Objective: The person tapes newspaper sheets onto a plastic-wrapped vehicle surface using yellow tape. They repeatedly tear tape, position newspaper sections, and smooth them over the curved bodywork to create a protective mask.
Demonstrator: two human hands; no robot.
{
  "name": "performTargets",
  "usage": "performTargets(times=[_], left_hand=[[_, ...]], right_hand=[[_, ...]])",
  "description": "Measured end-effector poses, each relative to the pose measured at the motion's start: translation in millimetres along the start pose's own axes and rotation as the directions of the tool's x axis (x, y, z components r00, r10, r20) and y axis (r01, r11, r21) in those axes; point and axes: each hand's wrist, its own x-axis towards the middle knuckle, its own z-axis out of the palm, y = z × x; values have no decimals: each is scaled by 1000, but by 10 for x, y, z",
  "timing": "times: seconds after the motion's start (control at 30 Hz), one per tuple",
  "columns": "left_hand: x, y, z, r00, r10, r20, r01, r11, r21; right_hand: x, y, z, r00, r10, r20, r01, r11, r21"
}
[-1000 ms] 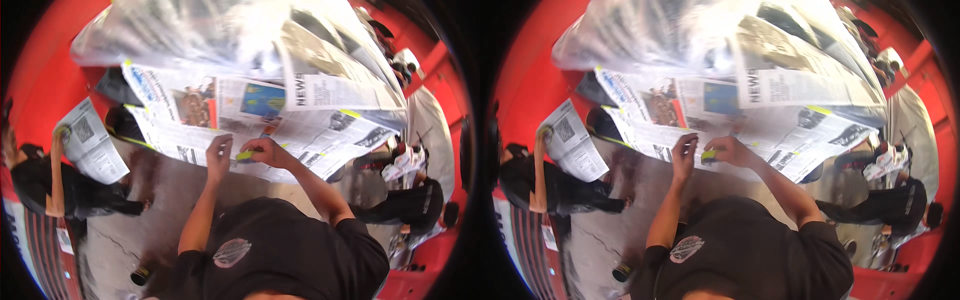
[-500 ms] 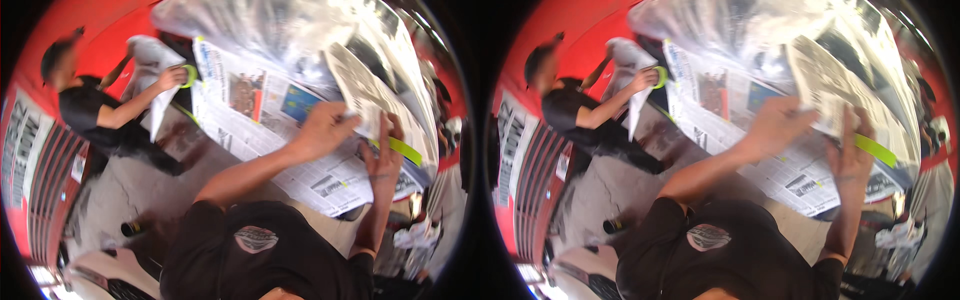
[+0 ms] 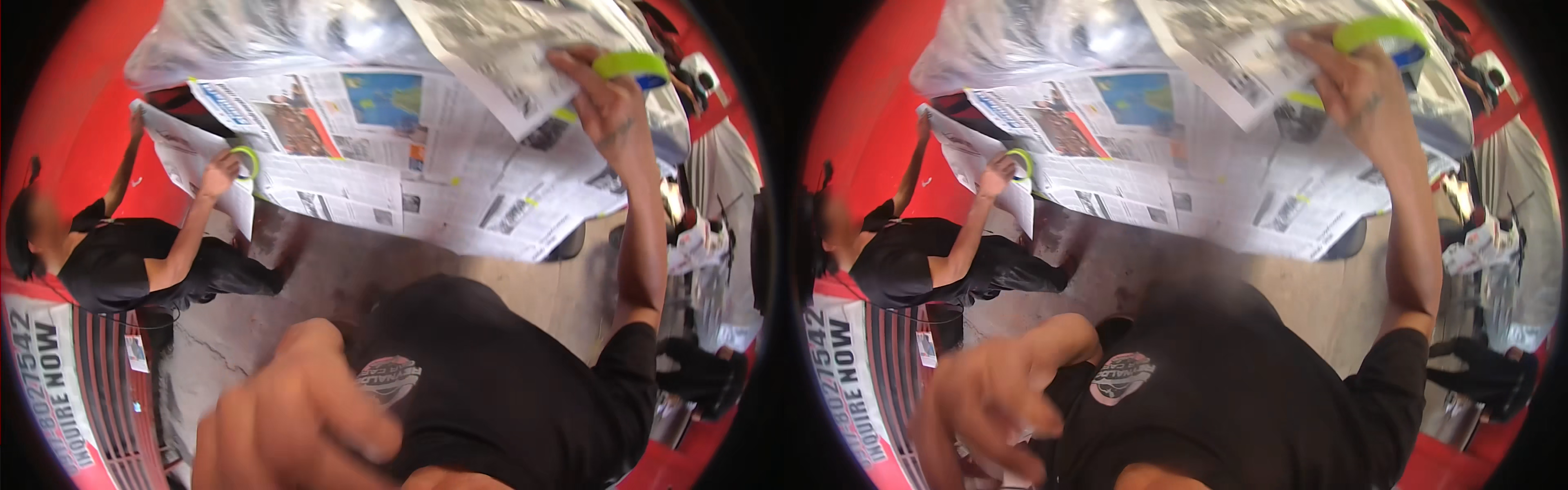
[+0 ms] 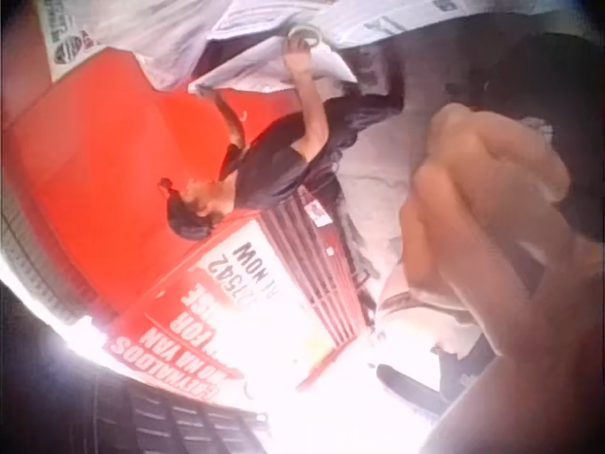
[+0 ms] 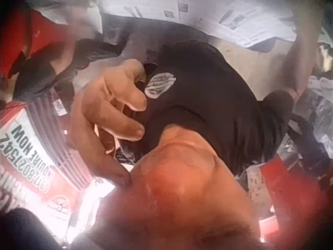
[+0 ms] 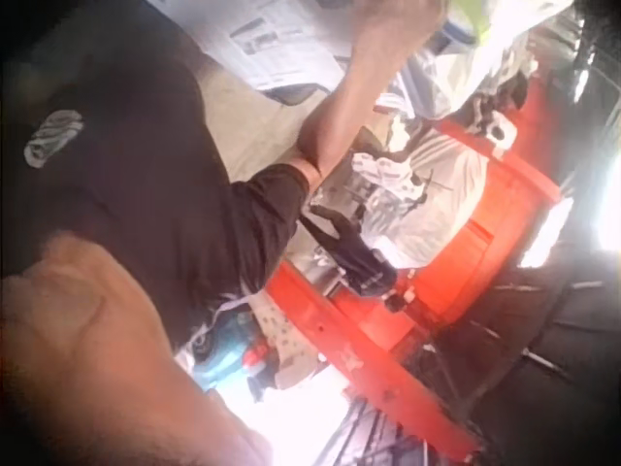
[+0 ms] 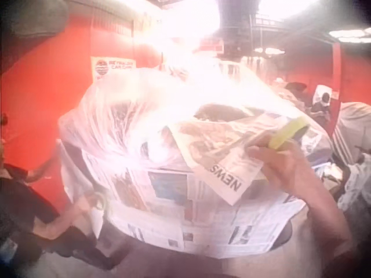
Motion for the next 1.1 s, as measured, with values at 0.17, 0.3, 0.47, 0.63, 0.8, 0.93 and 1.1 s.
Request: performTargets(times=[0.17,0.3,0.47,0.63,0.8,0.93,1.1], left_hand=[[-101,256,238,983,-173,-54,179,974,142],[-413,175,338,988,-136,-71,139,989,51],[-619,-28,5,884,-430,-184,417,903,-102],[-999,-356,-245,797,-551,-248,604,729,322],[-1041,-654,-302,805,-527,-272,593,705,390],[-984,-889,-240,799,-462,-385,601,598,530],[-1198,-1059,-69,712,-575,-404,687,452,568]], right_hand=[[-165,-199,-170,1000,-26,-17,26,1000,-15],[-430,-219,-128,986,-161,52,165,984,-69],[-468,-225,137,962,-248,-113,251,968,8],[-568,-168,149,980,-197,-32,197,980,9],[-666,49,338,912,-368,-180,336,923,-187],[-903,-46,10,961,-219,-166,212,975,-61],[-1602,-191,-197,901,132,-414,-35,972,233]])
